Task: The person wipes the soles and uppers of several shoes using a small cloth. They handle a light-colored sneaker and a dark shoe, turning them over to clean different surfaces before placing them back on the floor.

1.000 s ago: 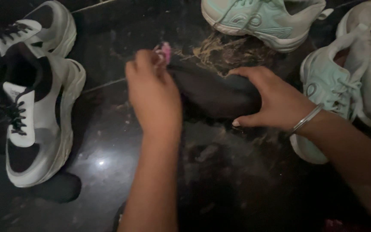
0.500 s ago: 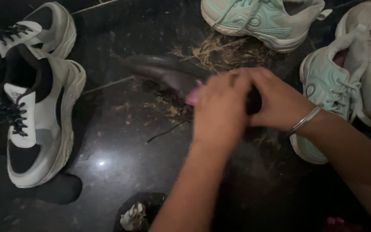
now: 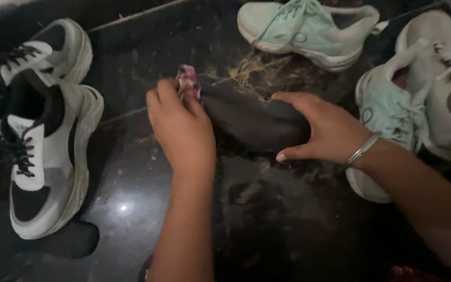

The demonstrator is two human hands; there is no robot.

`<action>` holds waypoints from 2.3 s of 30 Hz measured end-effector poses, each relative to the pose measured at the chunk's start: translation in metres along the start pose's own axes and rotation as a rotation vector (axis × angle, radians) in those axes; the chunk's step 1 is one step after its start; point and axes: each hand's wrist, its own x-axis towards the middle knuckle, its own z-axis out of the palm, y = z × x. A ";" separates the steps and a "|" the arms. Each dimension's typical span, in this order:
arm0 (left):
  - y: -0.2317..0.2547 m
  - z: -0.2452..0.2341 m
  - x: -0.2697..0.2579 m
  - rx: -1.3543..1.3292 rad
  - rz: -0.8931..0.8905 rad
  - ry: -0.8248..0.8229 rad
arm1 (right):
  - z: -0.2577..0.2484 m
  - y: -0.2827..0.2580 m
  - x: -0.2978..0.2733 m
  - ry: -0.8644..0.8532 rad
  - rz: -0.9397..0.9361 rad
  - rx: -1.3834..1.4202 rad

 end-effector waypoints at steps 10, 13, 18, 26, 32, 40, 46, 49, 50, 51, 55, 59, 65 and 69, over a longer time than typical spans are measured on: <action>0.043 -0.007 -0.042 0.024 0.221 -0.140 | 0.016 0.001 -0.017 0.056 0.129 0.226; 0.047 -0.025 -0.038 -0.050 0.259 -0.195 | 0.019 0.008 -0.025 -0.019 0.176 0.368; 0.041 -0.063 -0.033 -0.120 0.120 -0.105 | 0.017 0.023 -0.024 0.030 0.242 0.626; 0.033 -0.065 -0.046 -0.197 -0.005 -0.068 | 0.026 -0.007 -0.061 0.564 -0.144 -0.214; 0.048 -0.032 -0.056 -0.263 0.051 -0.167 | 0.031 -0.019 -0.038 0.435 0.008 -0.278; 0.071 -0.013 -0.060 -0.187 0.351 -0.300 | 0.025 0.002 -0.026 0.492 0.072 0.539; 0.025 -0.013 -0.019 -0.038 0.139 -0.163 | 0.026 0.009 -0.033 0.472 0.240 0.471; 0.009 -0.020 -0.011 0.023 -0.007 -0.085 | 0.028 0.017 -0.036 0.466 0.292 0.507; 0.008 -0.021 -0.011 0.034 0.005 -0.073 | 0.030 0.022 -0.035 0.460 0.266 0.513; 0.010 -0.020 -0.012 0.041 0.016 -0.065 | 0.034 0.026 -0.035 0.456 0.243 0.515; 0.035 -0.015 -0.029 0.255 0.194 -0.149 | 0.044 0.041 -0.025 0.422 0.300 0.611; 0.075 0.001 -0.066 0.279 0.345 -0.283 | 0.053 0.054 -0.017 0.414 0.325 0.419; 0.097 0.008 -0.089 0.029 0.375 -0.419 | 0.065 0.074 -0.009 0.421 0.289 0.719; 0.067 0.001 -0.055 0.209 0.324 -0.330 | 0.058 0.063 -0.013 0.434 0.335 0.411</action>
